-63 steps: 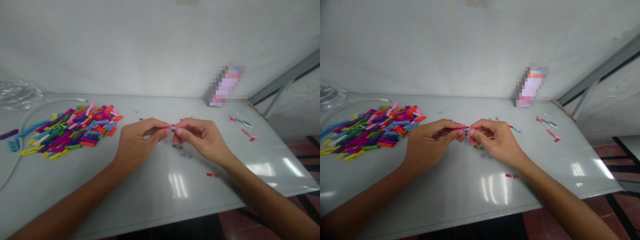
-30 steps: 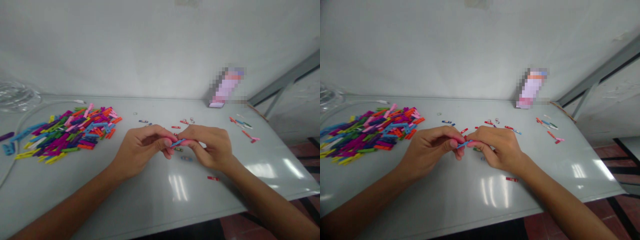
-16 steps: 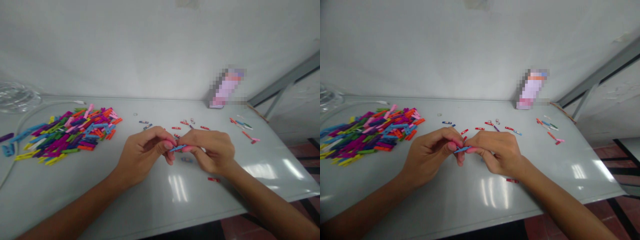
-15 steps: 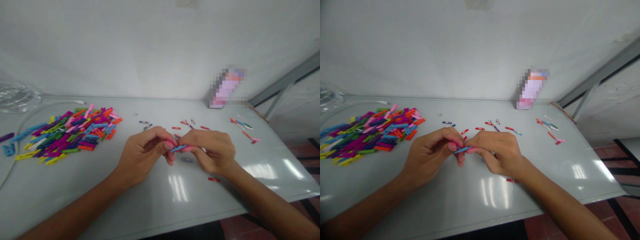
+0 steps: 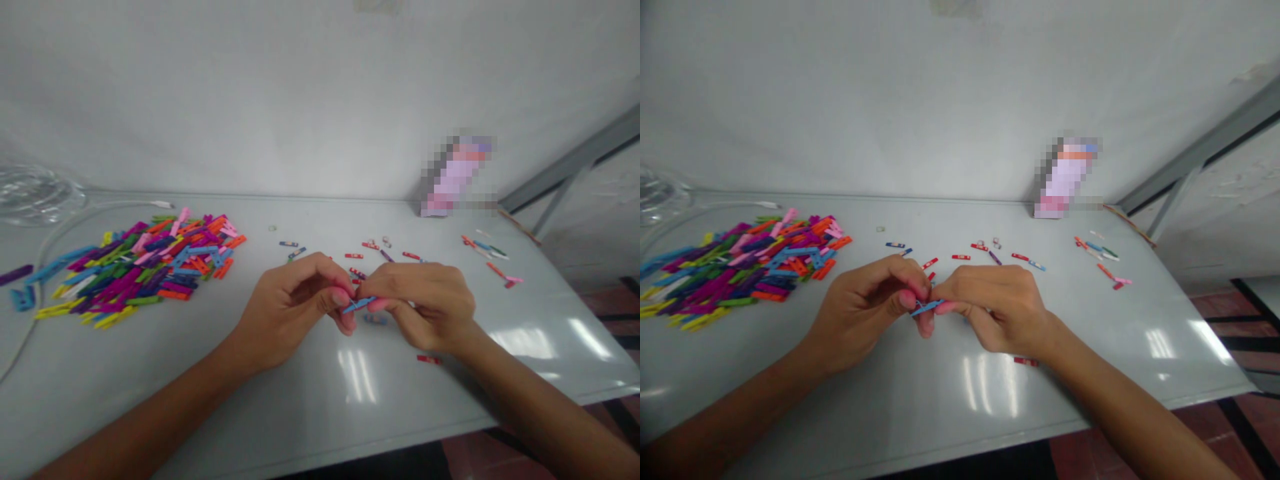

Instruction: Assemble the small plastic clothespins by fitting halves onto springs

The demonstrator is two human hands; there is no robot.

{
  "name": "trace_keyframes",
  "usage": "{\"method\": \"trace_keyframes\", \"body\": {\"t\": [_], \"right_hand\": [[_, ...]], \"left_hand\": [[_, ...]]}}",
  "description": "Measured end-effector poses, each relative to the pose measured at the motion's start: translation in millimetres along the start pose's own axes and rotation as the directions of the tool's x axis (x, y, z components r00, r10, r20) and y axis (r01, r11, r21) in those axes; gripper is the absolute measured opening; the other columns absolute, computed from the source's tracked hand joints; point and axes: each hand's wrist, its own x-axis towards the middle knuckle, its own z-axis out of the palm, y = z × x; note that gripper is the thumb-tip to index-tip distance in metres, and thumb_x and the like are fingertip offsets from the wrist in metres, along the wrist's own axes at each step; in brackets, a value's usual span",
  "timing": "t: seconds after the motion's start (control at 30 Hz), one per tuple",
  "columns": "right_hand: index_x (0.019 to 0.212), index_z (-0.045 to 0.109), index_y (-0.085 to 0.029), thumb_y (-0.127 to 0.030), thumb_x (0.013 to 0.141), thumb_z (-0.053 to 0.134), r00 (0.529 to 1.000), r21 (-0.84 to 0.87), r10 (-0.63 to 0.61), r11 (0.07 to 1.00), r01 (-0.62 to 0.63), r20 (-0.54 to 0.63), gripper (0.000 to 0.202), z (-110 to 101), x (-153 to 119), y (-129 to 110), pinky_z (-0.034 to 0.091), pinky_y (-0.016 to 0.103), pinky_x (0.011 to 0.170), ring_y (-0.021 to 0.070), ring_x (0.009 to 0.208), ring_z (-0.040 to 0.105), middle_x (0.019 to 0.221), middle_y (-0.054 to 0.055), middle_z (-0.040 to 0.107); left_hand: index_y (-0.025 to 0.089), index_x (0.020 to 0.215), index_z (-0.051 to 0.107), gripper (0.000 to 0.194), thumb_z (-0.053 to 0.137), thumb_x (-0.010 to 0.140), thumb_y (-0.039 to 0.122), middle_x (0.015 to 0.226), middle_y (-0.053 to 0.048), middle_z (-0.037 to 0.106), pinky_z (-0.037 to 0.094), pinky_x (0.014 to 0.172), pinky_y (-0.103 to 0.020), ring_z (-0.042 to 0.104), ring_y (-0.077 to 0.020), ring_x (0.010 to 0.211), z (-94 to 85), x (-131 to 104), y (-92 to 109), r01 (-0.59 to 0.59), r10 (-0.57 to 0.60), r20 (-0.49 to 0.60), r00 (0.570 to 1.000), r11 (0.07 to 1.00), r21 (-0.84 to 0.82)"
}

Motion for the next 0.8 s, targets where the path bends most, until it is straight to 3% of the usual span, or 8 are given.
{"method": "trace_keyframes", "body": {"t": [0.3,0.53,0.8], "right_hand": [[0.113,0.083,-0.023,-0.004,0.105,0.066,1.0,0.038,-0.008,0.999,0.007,0.021,0.027,-0.2,-3.6,0.3,0.07,0.03,0.079,0.0189,0.083,0.085,0.096,0.004,0.088],[0.11,0.084,-0.023,-0.008,0.106,0.069,1.0,0.034,-0.005,0.999,0.005,-0.018,0.022,2.4,-2.9,0.4,0.069,0.028,0.075,0.0187,0.08,0.085,0.092,0.003,0.088],[0.105,0.082,-0.017,-0.017,0.11,0.071,0.994,-0.018,-0.032,0.999,0.03,-0.101,0.013,7.5,-0.4,-0.7,0.066,0.026,0.072,0.0169,0.077,0.083,0.089,0.005,0.086]], "left_hand": [[0.018,0.088,0.076,0.027,0.09,0.099,0.039,0.078,0.0,0.075,0.066,0.067,-0.025,0.079,-0.0157,0.066,-1.2,0.5,-0.9,0.016,-0.016,0.014,1.0,1.0,-0.014],[0.018,0.089,0.075,0.024,0.087,0.102,0.035,0.077,0.0,0.074,0.065,0.067,-0.024,0.077,-0.0143,0.065,-0.4,-1.0,-0.3,-0.012,0.012,0.018,1.0,1.0,-0.004],[0.019,0.093,0.073,0.022,0.074,0.111,0.03,0.076,0.0,0.075,0.062,0.068,-0.023,0.073,-0.0135,0.067,5.3,-3.7,3.8,-0.108,0.112,-0.012,0.994,0.981,0.162]]}}
